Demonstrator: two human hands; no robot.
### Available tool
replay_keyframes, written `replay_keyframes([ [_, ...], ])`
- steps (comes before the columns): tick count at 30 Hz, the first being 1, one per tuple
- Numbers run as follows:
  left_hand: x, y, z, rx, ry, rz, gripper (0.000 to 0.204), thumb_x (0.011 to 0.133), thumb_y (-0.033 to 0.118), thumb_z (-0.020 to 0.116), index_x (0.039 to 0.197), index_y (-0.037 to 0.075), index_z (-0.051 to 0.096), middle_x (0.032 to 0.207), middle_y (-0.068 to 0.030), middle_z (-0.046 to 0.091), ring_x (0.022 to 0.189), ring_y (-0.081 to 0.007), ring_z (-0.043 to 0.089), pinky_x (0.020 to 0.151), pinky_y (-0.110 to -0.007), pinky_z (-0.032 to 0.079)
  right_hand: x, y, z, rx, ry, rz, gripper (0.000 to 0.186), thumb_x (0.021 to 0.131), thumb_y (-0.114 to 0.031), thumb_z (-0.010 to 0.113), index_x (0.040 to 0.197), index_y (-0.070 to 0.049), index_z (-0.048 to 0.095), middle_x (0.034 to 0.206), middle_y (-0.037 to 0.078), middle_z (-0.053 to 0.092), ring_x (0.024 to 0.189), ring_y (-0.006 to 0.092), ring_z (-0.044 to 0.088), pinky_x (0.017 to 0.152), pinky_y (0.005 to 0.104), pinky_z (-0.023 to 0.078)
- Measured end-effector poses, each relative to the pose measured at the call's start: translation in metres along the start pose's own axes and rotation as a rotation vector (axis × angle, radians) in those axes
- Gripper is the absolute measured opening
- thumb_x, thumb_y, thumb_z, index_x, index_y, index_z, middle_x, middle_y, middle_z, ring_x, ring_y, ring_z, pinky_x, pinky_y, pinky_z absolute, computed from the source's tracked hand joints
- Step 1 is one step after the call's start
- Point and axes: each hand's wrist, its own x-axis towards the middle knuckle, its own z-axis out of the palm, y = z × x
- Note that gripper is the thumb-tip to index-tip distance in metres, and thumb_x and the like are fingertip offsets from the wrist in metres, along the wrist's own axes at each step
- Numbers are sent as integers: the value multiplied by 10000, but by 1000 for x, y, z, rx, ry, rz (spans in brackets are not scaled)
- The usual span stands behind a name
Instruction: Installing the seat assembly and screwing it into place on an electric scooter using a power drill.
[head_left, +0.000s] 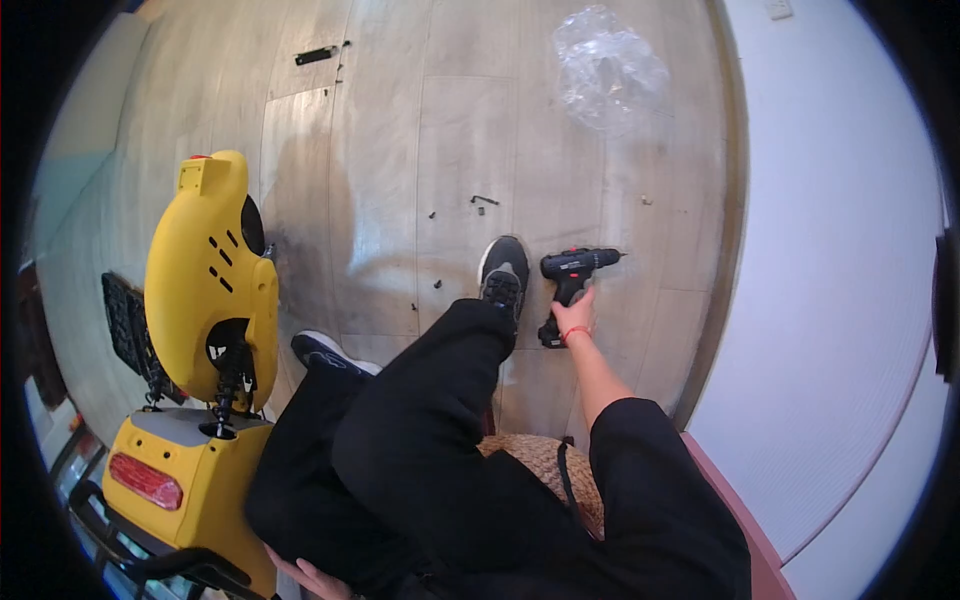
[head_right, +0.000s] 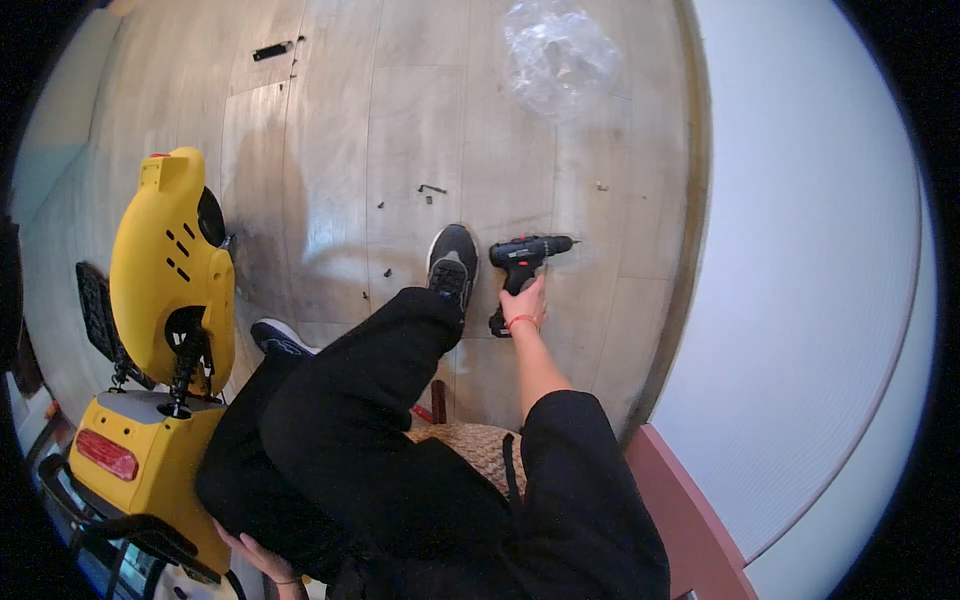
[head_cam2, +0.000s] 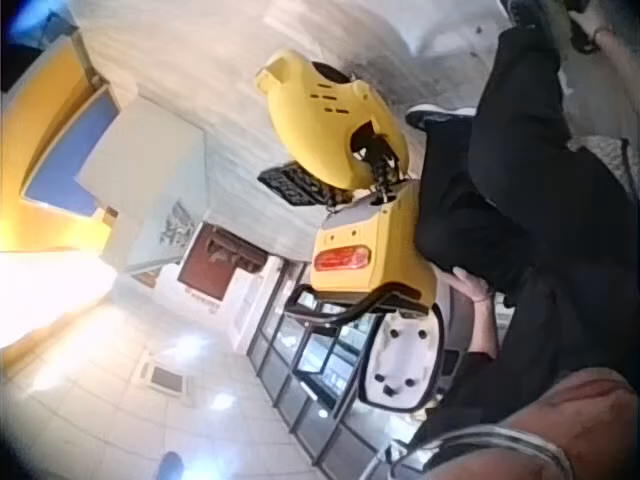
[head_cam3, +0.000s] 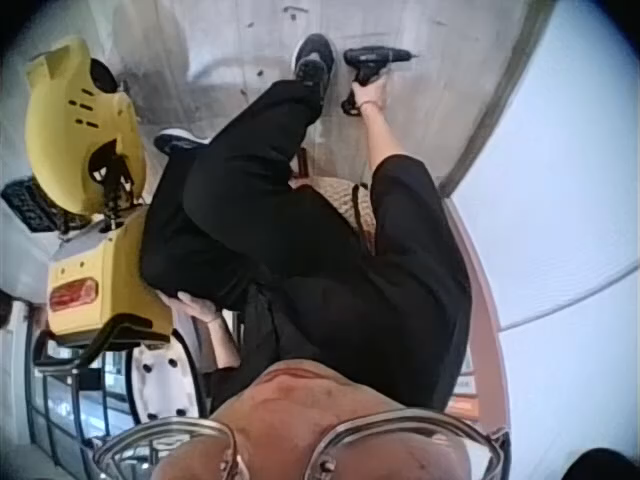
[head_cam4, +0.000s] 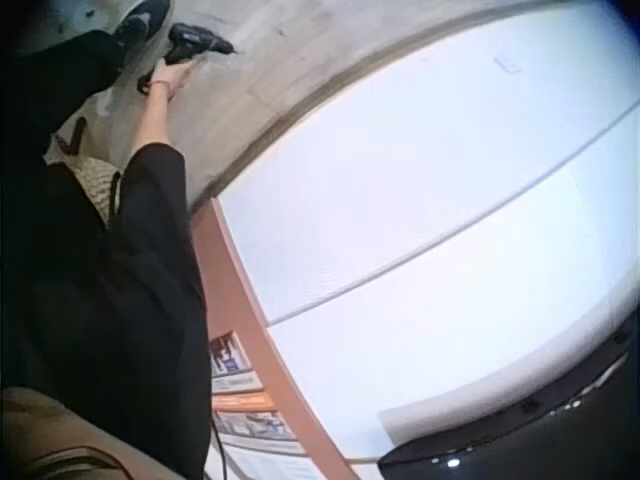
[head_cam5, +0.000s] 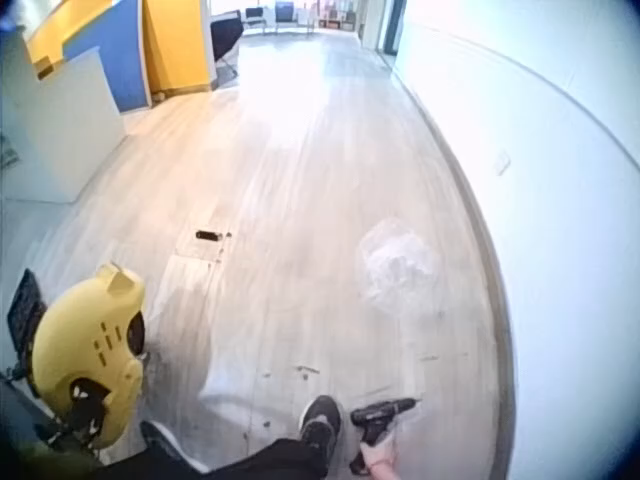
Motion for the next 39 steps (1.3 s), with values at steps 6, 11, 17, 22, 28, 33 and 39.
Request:
replay_keyframes([
  [6,19,25,4,-5,-57,-25,720,905,494,339,1416,-2,230,1439,-201,255,1335,-321,241,1098,-451,148,27,-42,18,361,37,250,876,622,-233,728,1327,-27,250,1087,201,585,990,343,590,880,396,459],
  [11,32,38,4,-132,-117,78,685,859,358,484,1391,-19,272,1416,-197,299,1307,-318,290,1096,-400,181,-1,-57,0,384,143,210,554,608,-144,686,1098,9,479,752,127,604,637,253,611,593,360,495],
  [17,45,48,1,-272,-185,225,622,822,196,522,1373,-6,315,1395,-192,344,1302,-326,315,1090,-400,203,-135,-87,-138,1183,-481,-212,376,758,-71,555,1123,-15,485,652,17,478,514,118,477,485,254,401],
  [22,45,50,-4,-345,-138,305,608,790,109,561,1348,-3,347,1369,-192,378,1284,-334,342,1080,-392,235,-257,-112,-270,1121,-851,-692,534,777,-190,635,1221,37,445,819,79,570,699,152,566,635,265,472],
  [28,32,48,-17,-387,-10,424,510,752,94,622,1234,16,475,1308,-195,443,1226,-358,408,1035,-409,314,-366,-130,-335,635,-662,-963,380,749,-122,667,1098,-26,552,841,37,591,703,108,542,643,252,455],
  [33,19,50,-42,-807,-55,600,214,758,-39,584,963,9,620,998,-124,640,913,-275,621,812,-330,489,-442,-150,-333,379,-795,-1195,414,741,-130,677,1129,-46,561,954,46,616,861,149,588,791,276,467],
  [39,34,54,-94,-1171,92,718,230,730,-73,595,946,-3,633,889,-119,656,749,-208,645,660,-276,518,-521,-202,-333,-129,-508,-1730,469,661,-158,778,1084,-62,599,952,83,645,826,223,645,776,294,520],
])
